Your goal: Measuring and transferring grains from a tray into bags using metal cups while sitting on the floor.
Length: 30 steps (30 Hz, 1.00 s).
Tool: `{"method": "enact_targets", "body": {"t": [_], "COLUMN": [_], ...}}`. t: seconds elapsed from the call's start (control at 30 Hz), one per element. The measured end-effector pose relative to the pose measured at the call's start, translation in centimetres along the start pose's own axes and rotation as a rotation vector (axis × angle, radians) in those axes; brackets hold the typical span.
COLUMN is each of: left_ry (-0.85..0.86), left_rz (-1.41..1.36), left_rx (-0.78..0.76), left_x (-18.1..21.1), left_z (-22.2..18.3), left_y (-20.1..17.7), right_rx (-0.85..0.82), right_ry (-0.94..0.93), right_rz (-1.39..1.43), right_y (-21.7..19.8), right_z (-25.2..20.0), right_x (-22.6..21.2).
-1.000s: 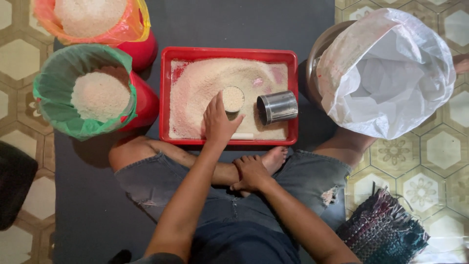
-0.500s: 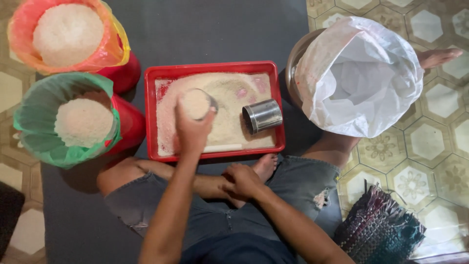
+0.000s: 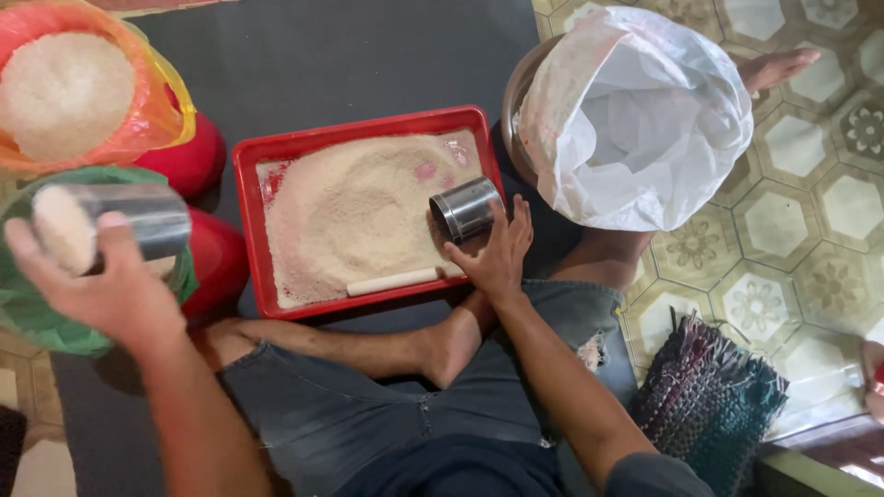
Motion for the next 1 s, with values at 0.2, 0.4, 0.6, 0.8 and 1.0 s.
{"method": "enact_targets", "body": {"t": [0.2, 0.4, 0.6, 0.8, 1.0], "left_ry": [-0.005, -0.281, -0.511, -0.764, -0.757], "left_rz": [-0.320, -0.433, -0.535, -0.816, -0.806], "left_rx": [0.008, 0.148, 0.206, 0.379, 0.346], "left_x": [-3.8, -7.8, -7.3, -7.0, -7.2], "left_z": [-0.5, -1.7, -1.8, -1.8, -1.7], "left_y": [-2.1, -3.3, -3.1, -3.0, -2.9], "right_rx": [-0.036, -0.083, -0.071, -0.119, -0.118], "right_ry": [0.080, 0.072, 0.054, 0.086, 0.070], "right_rz": [0.041, 0.057, 0.066, 0.036, 0.030], "right_y": [1.9, 2.0, 1.6, 1.7, 1.7], "right_z": [-0.2, -0.5, -0.2, -0.2, -0.2], "right_x": [1.1, 1.1, 0.7, 0.7, 0.7]}}
Point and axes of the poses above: each hand's wrist, its own z-axis towards the middle knuckle, its own y-axis out of the palm, x = y × z, the point moved 4 cm from there along z, towards the middle knuckle, and after that the axes turned 12 degrees about -z, right-handed, at the moved point
